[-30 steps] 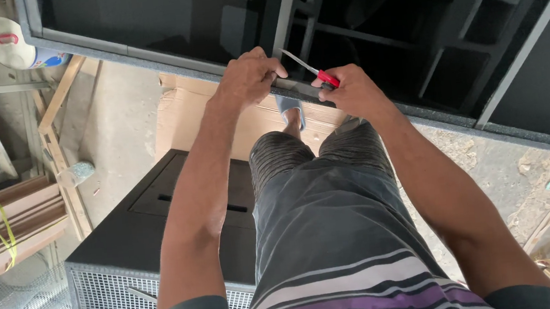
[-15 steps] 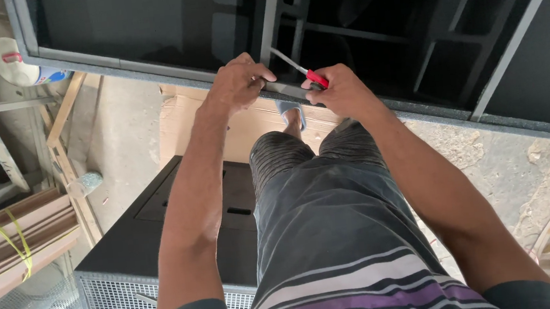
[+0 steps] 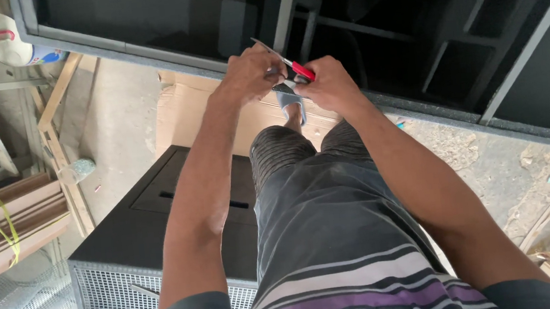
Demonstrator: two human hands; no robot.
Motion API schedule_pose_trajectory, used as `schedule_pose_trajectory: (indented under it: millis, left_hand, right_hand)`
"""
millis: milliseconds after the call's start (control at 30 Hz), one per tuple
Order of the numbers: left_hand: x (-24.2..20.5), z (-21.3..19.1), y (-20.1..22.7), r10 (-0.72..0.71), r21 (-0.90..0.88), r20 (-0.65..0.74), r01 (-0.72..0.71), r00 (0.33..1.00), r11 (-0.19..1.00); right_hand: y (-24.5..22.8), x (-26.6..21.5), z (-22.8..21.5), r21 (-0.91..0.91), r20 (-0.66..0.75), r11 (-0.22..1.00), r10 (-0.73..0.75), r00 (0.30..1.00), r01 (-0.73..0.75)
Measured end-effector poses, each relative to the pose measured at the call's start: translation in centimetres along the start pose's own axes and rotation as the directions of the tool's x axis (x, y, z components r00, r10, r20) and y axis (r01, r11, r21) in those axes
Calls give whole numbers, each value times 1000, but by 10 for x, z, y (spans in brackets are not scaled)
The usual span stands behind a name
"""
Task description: Applying adhesive foam gasket tape to the edges of a speaker cabinet and trimming it with a utility knife.
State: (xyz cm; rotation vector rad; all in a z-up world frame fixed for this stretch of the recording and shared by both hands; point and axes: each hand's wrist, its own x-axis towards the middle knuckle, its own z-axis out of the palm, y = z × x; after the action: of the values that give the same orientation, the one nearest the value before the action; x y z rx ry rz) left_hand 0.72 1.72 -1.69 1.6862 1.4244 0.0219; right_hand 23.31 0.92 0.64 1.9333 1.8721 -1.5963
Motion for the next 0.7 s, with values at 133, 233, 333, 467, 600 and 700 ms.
schedule_pose_trajectory:
  millis: [133, 233, 333, 467, 600, 700]
  left_hand:
    - [-15, -12, -8, 124, -355, -150, -171, 981, 919]
    - [-13, -8, -15, 191, -327, -167, -237, 967, 915]
    - [-17, -13, -2, 151, -184, -151, -178, 977, 967]
    - [-9, 0, -20, 276, -128, -168, -298, 946, 946]
    - [-10, -11, -17, 169, -344, -168, -218, 971, 913]
    - [-14, -15, -10, 149, -359, -139, -190, 979, 914]
  right_hand:
    - [-2, -3, -1, 170, -3, 982, -85, 996, 84]
    - [-16, -14, 0, 97, -60, 994, -47, 997, 53]
    - [-28, -18, 1, -4, -59, 1000, 8, 998, -8]
    - [-61, -34, -25, 136, -74, 988, 86, 994, -75]
    - [-49, -13, -29, 213, -51, 977, 30, 998, -19]
    - [-32, -4, -17, 313, 21, 942, 120, 993, -121]
